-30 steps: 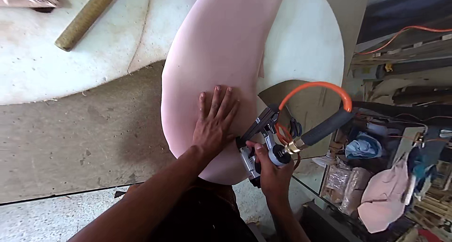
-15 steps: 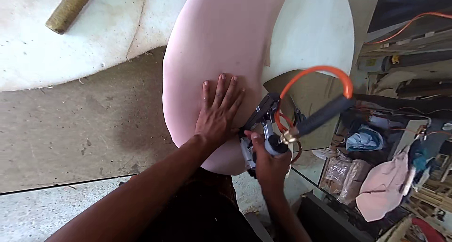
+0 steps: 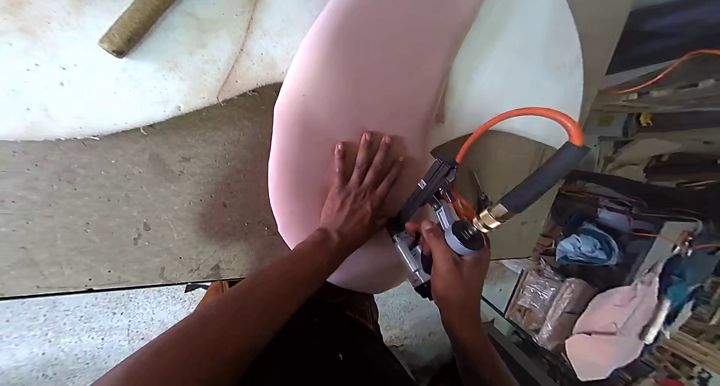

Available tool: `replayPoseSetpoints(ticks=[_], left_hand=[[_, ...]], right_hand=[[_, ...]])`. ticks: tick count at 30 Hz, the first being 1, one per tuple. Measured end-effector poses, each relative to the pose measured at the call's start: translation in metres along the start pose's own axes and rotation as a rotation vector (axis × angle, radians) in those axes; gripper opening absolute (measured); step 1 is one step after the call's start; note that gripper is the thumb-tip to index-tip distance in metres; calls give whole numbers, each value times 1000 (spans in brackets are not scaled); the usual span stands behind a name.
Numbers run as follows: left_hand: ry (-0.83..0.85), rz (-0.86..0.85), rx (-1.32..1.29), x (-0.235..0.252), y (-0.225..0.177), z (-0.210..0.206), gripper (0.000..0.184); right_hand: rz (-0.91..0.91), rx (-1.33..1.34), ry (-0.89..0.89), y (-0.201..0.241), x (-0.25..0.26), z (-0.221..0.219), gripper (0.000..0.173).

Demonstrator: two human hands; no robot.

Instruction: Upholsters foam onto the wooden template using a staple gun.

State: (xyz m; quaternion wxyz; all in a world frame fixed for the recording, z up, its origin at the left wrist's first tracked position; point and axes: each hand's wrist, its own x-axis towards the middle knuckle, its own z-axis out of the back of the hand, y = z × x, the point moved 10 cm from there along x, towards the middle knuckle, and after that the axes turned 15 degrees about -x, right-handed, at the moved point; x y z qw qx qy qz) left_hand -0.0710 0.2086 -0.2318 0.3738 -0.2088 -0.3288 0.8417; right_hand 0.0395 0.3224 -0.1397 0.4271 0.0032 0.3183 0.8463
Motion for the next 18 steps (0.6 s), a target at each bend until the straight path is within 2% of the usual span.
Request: replayPoseSetpoints(ticks=[3,7,10,15,18], left_hand=[[16,4,-20,0,-2,-4,109],[52,12,-12,3,-1,-5,114],[97,13,-16,1,0,-4,114],[118,-14,-22,-4,-4,-2,102],[124,-15,1,-2,-4,-6,99]], right_hand=[[-35,-28,6,4,0,-4,14],[-28,-37,-123,1,-18,-1,13],[49,42,-209,-6,-45,-6,14],[57,166,-174,-28,-47,0,15],[86,158,-156,-26,-44,-3,16]])
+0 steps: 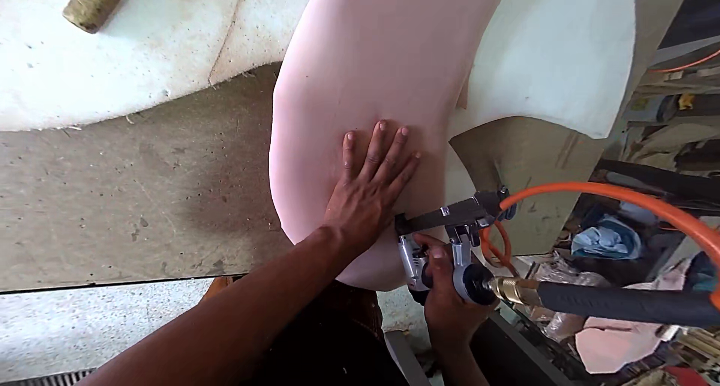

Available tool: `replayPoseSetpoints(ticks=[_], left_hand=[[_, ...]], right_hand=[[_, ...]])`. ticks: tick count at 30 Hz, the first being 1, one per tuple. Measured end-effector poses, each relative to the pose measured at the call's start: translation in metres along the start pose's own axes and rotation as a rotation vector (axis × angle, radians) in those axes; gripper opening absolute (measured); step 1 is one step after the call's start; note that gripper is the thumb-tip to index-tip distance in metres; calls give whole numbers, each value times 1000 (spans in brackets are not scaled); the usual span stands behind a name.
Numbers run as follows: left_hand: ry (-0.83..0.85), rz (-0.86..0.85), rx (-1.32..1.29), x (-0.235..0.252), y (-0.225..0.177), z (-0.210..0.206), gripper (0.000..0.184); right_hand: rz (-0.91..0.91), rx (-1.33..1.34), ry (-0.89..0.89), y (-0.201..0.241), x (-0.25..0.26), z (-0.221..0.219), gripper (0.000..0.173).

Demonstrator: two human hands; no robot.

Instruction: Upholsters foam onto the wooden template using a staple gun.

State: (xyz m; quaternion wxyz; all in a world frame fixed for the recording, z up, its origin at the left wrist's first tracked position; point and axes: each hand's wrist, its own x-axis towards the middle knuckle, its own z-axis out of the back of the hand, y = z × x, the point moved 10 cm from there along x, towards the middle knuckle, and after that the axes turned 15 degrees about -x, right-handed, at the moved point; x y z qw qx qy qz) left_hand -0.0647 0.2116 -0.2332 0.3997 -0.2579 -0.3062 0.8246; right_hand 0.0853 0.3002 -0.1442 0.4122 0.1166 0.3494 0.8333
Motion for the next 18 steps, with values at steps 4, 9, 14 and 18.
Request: replayPoseSetpoints(ticks=[4,9,14,18], left_hand=[[8,0,8,2,0,-3,99],[2,-8,30,2,0,-1,106],[-19,-23,53,-1,-4,0,111],[-47,-31,56,-4,-6,4,117]], right_hand=[[-15,14,1,-4,-1,-1,15],[3,14,40,-2,2,-1,14],[10,24,126,-9,8,7,21],[-23,43,187,-19,10,21,18]])
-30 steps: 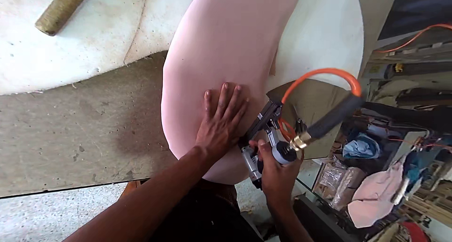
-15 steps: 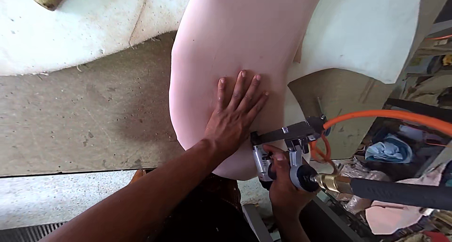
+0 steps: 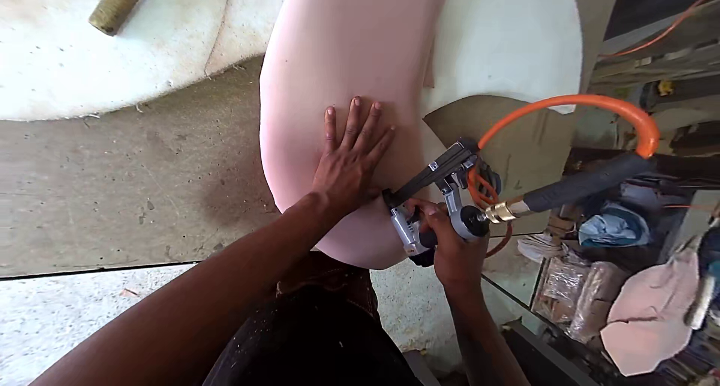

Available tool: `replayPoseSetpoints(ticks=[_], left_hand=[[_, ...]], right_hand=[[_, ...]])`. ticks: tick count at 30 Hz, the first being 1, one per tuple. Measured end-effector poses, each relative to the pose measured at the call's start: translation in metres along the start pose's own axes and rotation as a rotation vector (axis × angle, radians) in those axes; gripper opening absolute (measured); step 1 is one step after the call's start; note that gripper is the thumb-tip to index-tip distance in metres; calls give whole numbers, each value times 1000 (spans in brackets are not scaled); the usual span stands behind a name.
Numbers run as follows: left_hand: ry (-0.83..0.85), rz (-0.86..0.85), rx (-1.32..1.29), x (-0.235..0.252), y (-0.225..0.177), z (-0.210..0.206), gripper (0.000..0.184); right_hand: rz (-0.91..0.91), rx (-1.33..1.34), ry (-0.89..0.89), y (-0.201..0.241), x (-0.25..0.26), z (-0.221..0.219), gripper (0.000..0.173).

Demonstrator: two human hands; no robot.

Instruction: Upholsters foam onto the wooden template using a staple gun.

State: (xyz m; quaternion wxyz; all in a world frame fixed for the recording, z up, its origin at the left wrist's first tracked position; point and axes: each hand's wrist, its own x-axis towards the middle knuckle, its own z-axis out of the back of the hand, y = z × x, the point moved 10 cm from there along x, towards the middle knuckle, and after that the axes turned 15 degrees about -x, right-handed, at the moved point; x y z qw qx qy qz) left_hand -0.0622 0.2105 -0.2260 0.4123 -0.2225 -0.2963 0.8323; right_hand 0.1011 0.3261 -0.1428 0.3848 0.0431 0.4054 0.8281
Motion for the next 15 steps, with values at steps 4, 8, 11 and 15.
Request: replayPoseSetpoints(ticks=[4,8,11,15], left_hand=[[-22,3,-12,-5,-1,3,119],[-50,16,-22,-12,-1,2,117],[-73,41,-29,-20,-2,1,109],[-83,50,-3,-19,-3,-4,106]], right_hand=[[60,-23,-16,6,-1,4,18],[116,-81,10,16,-4,-1,16],[133,-50,16,16,-3,-3,14],[123,-53,39,13,4,-9,17]])
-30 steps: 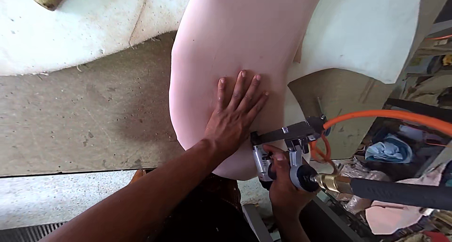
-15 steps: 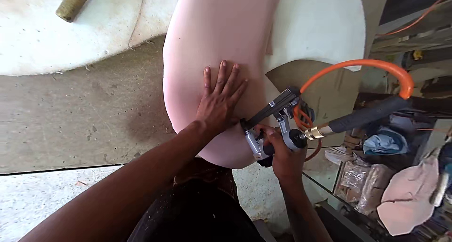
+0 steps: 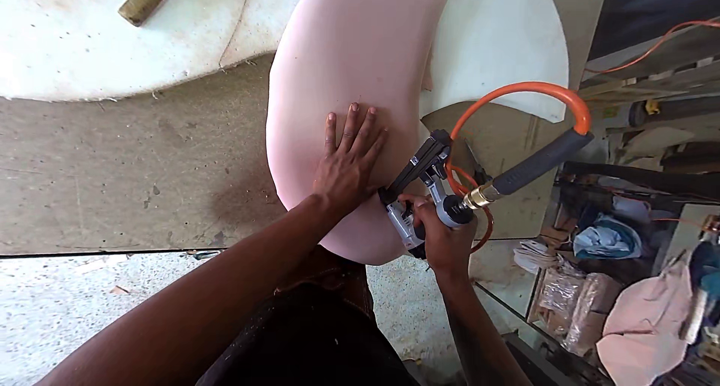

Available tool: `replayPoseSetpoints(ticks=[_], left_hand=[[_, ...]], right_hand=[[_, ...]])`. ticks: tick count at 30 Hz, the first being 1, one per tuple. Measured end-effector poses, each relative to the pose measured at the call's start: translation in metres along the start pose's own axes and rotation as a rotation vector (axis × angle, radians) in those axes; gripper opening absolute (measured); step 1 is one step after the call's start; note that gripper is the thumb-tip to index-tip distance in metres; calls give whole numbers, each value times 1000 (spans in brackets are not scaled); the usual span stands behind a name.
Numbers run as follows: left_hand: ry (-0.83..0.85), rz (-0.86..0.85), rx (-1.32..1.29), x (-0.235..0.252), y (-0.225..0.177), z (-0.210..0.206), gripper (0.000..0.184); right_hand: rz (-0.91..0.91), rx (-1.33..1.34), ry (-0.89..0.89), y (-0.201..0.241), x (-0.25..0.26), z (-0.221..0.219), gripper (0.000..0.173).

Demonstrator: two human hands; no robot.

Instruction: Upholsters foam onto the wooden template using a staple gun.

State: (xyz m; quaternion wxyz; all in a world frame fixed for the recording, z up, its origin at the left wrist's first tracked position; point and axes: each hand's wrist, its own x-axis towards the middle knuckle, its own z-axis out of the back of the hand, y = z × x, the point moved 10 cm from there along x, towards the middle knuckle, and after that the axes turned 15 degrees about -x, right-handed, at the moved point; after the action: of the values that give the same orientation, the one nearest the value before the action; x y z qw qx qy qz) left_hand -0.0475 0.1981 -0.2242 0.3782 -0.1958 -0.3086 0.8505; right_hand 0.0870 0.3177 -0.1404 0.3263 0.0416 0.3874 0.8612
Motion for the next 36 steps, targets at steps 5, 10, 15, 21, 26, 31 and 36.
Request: replayPoseSetpoints(ticks=[5,10,15,21,26,31,36], left_hand=[[31,-5,6,3,2,-3,108],[48,-10,1,5,1,-4,108],[46,-7,25,5,1,-4,109],[34,-4,19,2,-1,-5,113],[11,-2,9,3,1,-3,113],[-26,-18,-22,2,2,-1,114],[-6,-3,-34,1,3,-4,110]], right_hand=[[-14,52,-6,-7,0,-4,12],[-38,69,-68,-9,-7,-3,13],[-10,28,-107,-8,-11,-5,11],[-4,15,-66,-6,-15,-1,15],[33,69,-144,-3,-21,10,15],[-2,-9,-229,4,-24,6,16],[-32,-20,-300,5,-24,4,15]])
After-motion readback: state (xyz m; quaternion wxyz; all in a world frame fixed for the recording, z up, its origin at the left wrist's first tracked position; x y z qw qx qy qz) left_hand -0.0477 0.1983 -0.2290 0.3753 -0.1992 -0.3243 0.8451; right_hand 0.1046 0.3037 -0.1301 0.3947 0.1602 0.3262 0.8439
